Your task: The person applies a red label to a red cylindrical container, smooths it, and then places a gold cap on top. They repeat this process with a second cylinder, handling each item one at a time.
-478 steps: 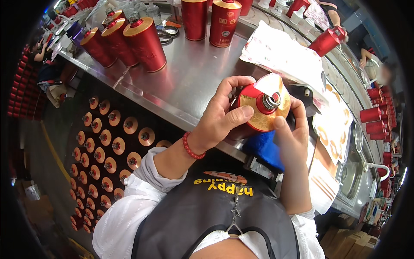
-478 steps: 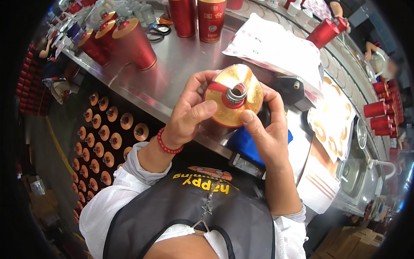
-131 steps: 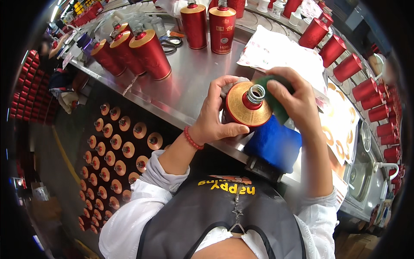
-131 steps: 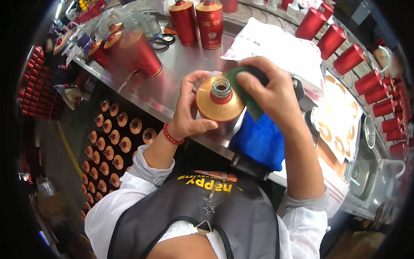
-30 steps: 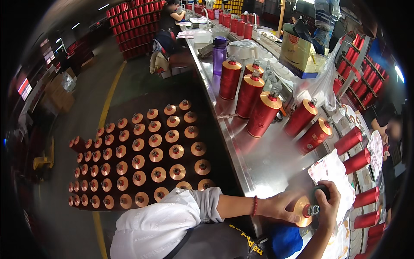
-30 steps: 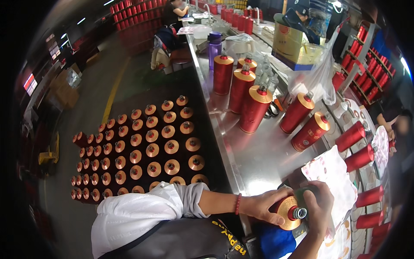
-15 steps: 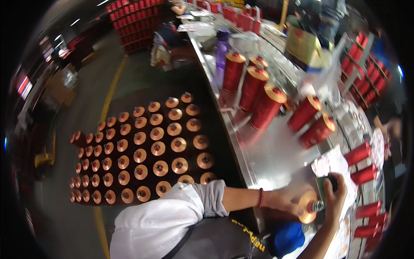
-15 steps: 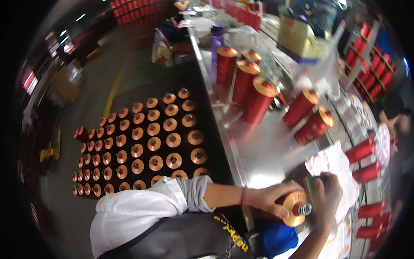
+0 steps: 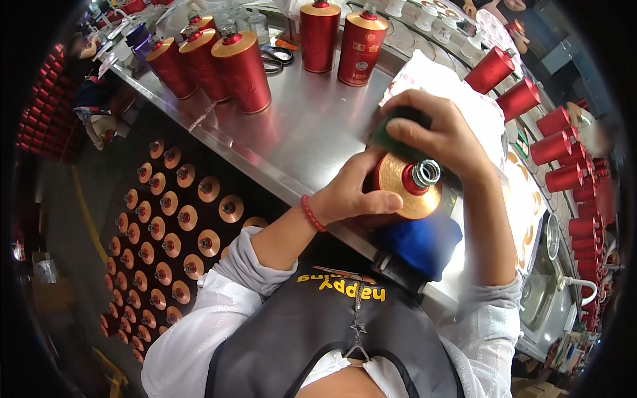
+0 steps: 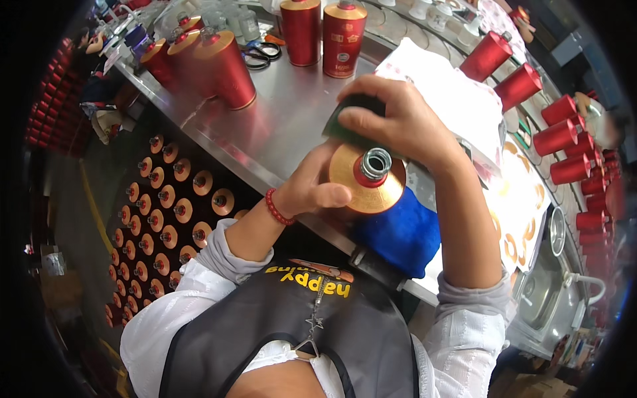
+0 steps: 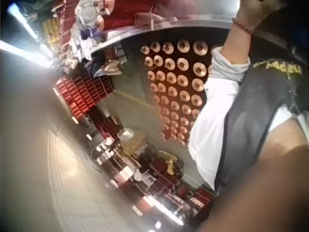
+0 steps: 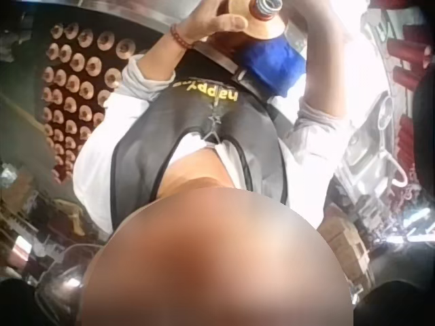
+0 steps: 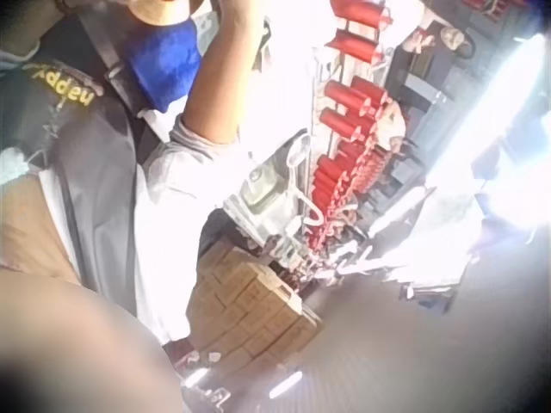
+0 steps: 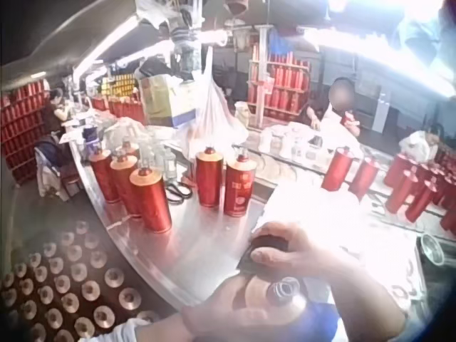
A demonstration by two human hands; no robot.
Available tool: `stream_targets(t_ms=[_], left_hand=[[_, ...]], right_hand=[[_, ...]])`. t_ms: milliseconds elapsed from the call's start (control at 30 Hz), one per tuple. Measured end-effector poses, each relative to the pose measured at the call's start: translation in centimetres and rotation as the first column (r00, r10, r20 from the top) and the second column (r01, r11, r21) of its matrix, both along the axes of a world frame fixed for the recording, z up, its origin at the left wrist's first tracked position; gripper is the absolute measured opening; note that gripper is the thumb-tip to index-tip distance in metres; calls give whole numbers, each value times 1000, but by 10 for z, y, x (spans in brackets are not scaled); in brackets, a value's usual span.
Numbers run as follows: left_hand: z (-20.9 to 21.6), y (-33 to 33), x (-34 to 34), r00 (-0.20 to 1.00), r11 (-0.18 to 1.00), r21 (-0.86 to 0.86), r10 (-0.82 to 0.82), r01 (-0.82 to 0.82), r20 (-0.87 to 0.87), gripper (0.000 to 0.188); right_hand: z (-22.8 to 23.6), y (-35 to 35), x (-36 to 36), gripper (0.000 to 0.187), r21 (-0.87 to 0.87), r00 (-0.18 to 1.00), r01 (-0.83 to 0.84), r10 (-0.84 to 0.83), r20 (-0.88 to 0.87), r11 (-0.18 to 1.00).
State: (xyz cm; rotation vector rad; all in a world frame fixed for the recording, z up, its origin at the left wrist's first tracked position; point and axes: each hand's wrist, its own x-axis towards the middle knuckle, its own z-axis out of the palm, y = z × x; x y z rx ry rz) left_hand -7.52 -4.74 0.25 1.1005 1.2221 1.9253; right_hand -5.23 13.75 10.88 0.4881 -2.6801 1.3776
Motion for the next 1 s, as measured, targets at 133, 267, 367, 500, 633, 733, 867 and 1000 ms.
stream_targets(t_ms=[133, 267, 367, 500, 633, 733, 867, 1000], left_hand=[[4, 1, 0, 1000, 1000, -19, -6, 7, 13, 96], [9, -1, -1, 1000, 1000, -23, -15, 15, 11, 97], [9, -2, 1, 1000, 999, -38, -23, 24, 19, 100], [11, -1, 1, 1000, 999, -32, -22, 21, -6, 108], [-8, 2, 12, 979, 978, 137, 173, -158, -108, 110], [-15, 0, 21, 829, 916, 112, 396, -385, -395, 117], [4, -11, 2, 972, 993, -40, 97, -108, -215, 108], [13, -14, 13, 990, 989, 66, 135, -132, -41, 95]], right_hand=[[0, 7, 16, 24, -221, 987, 154, -141, 75, 963], [-15, 15, 24, 25, 63, 890, 455, -451, -69, 888], [-21, 11, 47, 24, -278, 946, 321, -323, 38, 905], [-21, 10, 60, 24, -338, 870, 462, -494, -9, 820], [-36, 3, 63, 28, -378, 892, 445, -441, 103, 812], [-40, 2, 65, 30, -383, 877, 469, -472, 93, 796], [-40, 2, 67, 32, -414, 876, 479, -447, 179, 774], [-44, 2, 67, 34, -364, 880, 468, -462, 109, 805]])
